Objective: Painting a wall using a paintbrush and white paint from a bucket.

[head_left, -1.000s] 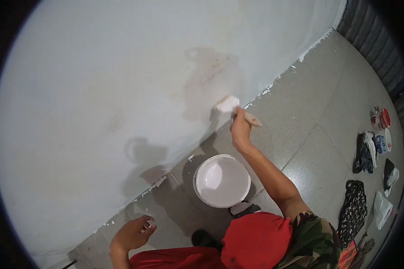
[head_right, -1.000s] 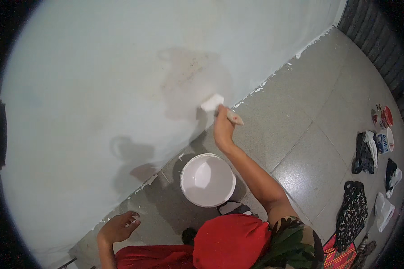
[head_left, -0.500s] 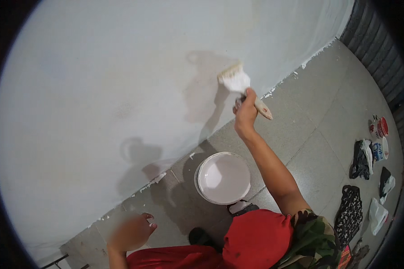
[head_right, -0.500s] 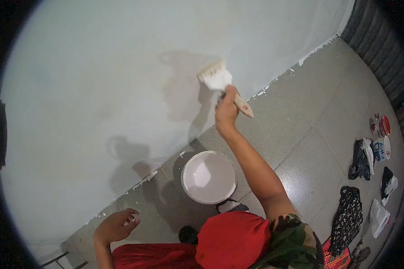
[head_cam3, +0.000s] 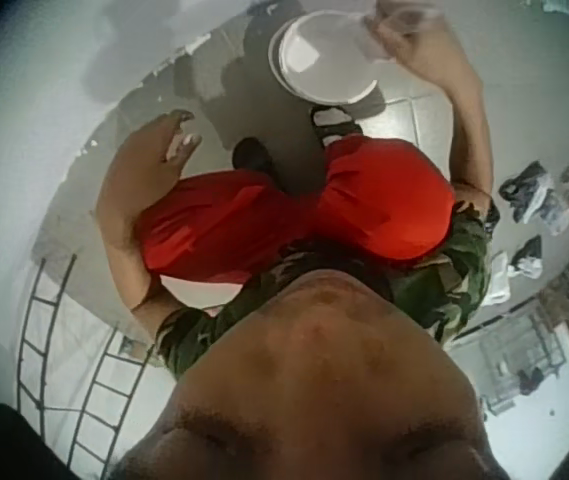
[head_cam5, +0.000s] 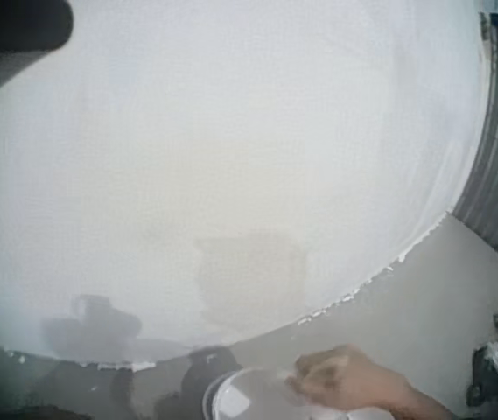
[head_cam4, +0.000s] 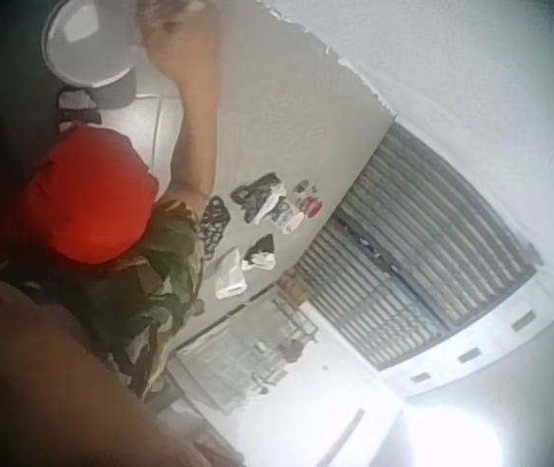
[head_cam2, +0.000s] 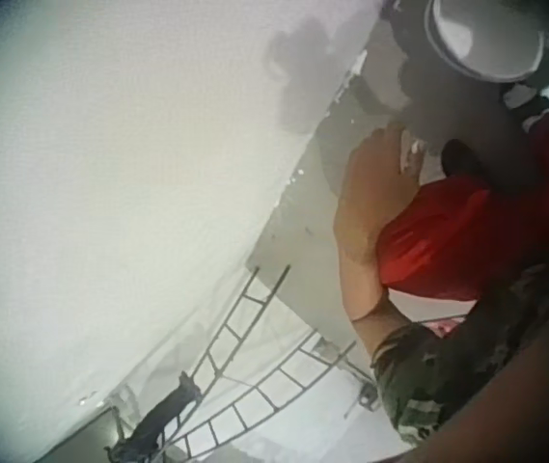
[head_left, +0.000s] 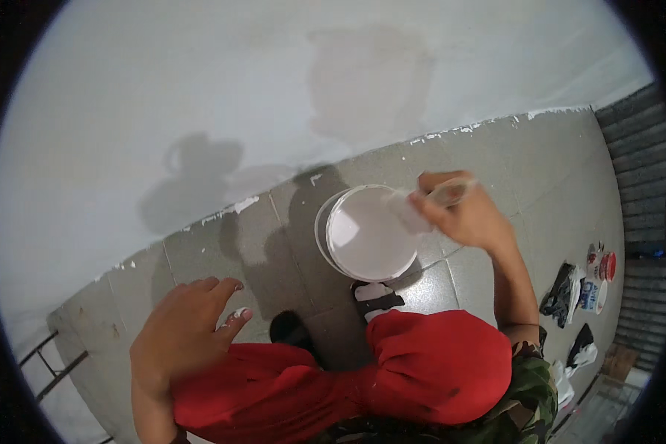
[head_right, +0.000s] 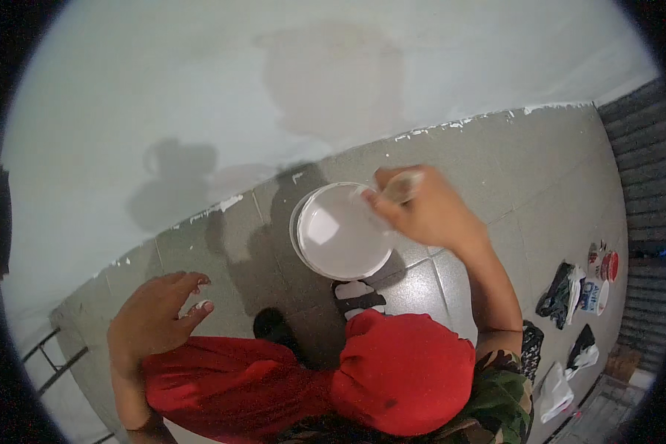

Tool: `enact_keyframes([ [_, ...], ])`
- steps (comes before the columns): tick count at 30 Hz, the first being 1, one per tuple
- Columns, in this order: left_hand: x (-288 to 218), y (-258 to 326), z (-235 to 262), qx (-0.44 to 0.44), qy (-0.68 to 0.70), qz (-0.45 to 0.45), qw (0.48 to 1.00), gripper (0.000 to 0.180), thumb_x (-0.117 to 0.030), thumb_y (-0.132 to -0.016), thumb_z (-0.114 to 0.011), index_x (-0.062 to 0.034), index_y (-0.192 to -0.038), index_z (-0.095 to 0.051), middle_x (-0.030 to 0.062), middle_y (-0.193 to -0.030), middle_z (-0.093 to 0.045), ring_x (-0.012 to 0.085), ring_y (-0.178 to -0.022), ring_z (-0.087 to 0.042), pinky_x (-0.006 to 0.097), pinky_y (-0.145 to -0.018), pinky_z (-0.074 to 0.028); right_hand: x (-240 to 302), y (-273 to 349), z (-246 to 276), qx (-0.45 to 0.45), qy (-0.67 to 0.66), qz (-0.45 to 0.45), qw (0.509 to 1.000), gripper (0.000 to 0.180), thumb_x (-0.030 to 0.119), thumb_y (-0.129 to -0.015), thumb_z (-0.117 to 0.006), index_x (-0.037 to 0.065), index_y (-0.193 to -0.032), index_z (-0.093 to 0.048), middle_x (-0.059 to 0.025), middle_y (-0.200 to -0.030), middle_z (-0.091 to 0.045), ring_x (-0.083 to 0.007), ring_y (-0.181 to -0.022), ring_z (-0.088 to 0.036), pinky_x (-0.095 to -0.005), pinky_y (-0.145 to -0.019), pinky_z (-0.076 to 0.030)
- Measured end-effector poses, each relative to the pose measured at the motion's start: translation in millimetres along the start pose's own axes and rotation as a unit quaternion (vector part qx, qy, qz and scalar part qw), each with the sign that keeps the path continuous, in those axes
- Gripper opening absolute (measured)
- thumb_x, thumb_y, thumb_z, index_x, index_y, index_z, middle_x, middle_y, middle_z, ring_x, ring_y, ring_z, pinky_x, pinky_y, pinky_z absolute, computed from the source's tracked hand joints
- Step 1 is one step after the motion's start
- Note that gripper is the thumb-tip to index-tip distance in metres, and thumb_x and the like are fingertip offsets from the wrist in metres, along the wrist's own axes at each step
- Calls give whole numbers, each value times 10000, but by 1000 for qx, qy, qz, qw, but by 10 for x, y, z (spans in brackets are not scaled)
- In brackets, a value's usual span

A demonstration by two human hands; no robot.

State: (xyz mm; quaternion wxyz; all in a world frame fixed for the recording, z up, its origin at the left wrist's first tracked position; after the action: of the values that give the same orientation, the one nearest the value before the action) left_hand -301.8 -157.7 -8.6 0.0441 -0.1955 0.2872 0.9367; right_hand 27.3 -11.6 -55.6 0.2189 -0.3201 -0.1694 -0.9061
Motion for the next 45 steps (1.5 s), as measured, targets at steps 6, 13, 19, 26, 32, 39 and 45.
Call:
enact_keyframes([
  [6,13,85,30,6,-17,-19,1000,329,-276,-897,-607,-35,-1119,-580,176,-931,-625,366,-869,-602,439,-799,-467,-397,-266,-1039,140,53,105,983,242,256,-834,-676,26,-774,-634,-198,-668,-605,-389,-636,-587,-443,-593,-467],
  [13,93,145,-3,11,-8,-19,1000,332,-265,-896,-605,-15,-1113,-575,189,-938,-626,382,-866,-603,454,-791,-460,-781,-431,-1630,192,69,89,975,239,289,-834,-663,51,-828,-658,-205,-760,-651,-396,-784,-642,-480,-740,-504],
  [19,136,158,3,14,-9,-19,1000,339,-270,-898,-603,-12,-1116,-575,192,-941,-626,384,-873,-602,455,-792,-459,-781,-461,-1723,185,107,65,975,227,281,-820,-667,55,-810,-652,-205,-790,-656,-405,-819,-641,-488,-751,-505],
  [26,153,97,-4,22,-11,-31,999,345,-278,-904,-596,-14,-1125,-574,190,-950,-623,383,-875,-601,455,-796,-459,-683,-416,-1523,154,74,55,984,226,246,-791,-698,29,-779,-633,-194,-747,-642,-384,-726,-630,-456,-681,-495],
  [32,127,44,28,47,-19,-3,999,361,-292,-908,-595,-12,-1135,-572,196,-956,-629,376,-900,-611,448,-813,-469,-299,-170,-723,37,-83,-34,995,275,244,-786,-707,4,-711,-595,-86,-616,-580,-173,-562,-543,-322,-548,-434],
  [39,110,-87,-15,50,-8,-14,999,363,-301,-918,-587,-15,-1141,-573,202,-1006,-641,353,-938,-632,438,-830,-484,-875,170,-525,-90,-469,-254,841,249,286,-844,-636,106,-689,-560,44,-559,-457,-50,-467,-373,-236,-421,-270],
  [45,94,-136,1,59,-11,12,998,367,-314,-920,-584,-27,-1148,-575,196,-1013,-642,334,-954,-630,425,-837,-486,-1299,499,-923,-21,-690,-385,613,288,257,-863,-600,144,-646,-448,66,-540,-387,-54,-407,-318,-221,-344,-208],
])
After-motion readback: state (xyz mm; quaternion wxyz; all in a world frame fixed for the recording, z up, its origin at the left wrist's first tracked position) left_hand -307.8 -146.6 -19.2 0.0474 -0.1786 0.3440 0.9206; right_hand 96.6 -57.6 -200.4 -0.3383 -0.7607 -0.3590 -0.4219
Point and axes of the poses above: each hand's wrist, its own y-axis away from the middle knuckle, its own z-axis out of the back of the hand, x = y × z, the point moved 1 cm from there along -y, towards the middle knuckle
